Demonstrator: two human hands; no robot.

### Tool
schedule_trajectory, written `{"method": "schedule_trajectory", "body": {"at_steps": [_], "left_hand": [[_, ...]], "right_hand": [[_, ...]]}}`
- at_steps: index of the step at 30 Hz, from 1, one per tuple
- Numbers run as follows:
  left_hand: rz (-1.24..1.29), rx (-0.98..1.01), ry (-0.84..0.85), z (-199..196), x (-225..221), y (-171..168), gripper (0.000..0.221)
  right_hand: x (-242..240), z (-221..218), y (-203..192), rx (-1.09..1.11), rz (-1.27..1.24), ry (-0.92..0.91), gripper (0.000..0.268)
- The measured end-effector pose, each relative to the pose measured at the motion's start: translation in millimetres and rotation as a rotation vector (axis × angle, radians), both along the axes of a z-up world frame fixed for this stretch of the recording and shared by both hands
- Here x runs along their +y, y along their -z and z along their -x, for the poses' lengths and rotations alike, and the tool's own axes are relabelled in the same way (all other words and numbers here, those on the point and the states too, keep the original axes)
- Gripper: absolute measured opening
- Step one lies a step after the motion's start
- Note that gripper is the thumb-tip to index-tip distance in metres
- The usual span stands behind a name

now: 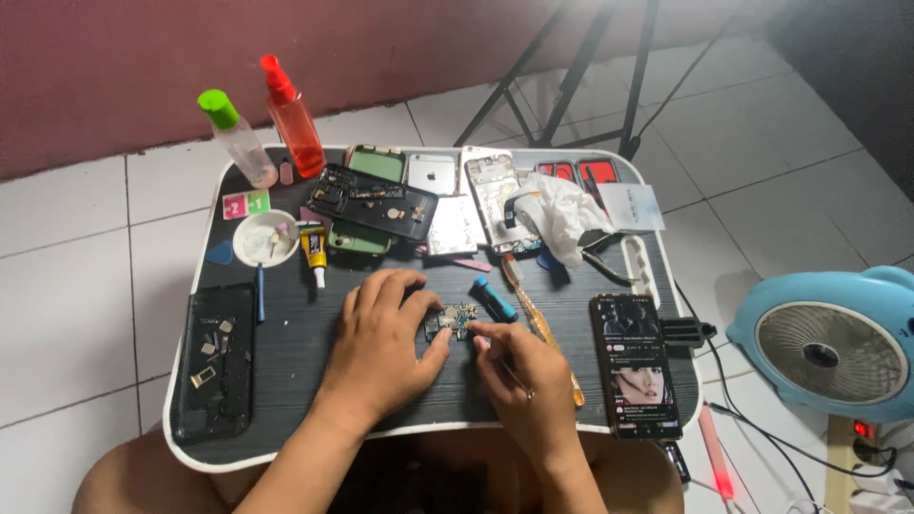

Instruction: Using a precision tool to scrape or clean components on a mobile phone motherboard

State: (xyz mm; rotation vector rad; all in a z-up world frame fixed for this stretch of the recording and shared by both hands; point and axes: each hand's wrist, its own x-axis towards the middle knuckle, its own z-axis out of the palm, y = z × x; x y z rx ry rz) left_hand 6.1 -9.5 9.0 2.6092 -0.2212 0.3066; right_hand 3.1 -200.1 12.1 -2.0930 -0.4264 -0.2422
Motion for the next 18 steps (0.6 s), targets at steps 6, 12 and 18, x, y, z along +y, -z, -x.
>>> {"method": "schedule_trajectory", "body": {"at_steps": [6, 12, 18], "left_hand": [[-0.003, 0.003, -0.011, -1.1, -0.5, 1.1, 0.030], [0.005, -0.012, -0.011, -1.1, -0.9, 1.6, 0.030], [0.013, -0.025, -0.027, -0.8, -1.9, 1.9, 0.029]], "right_hand": [[-2.6, -1.4, 0.8, 0.002, 0.032, -0.009, 0.014], [-1.4, -0.6, 0.2, 0.063, -0.028, 0.003, 0.014], [-2.1, -0.4, 0.3, 0.038, -0.007, -0.001, 0.012]]}}
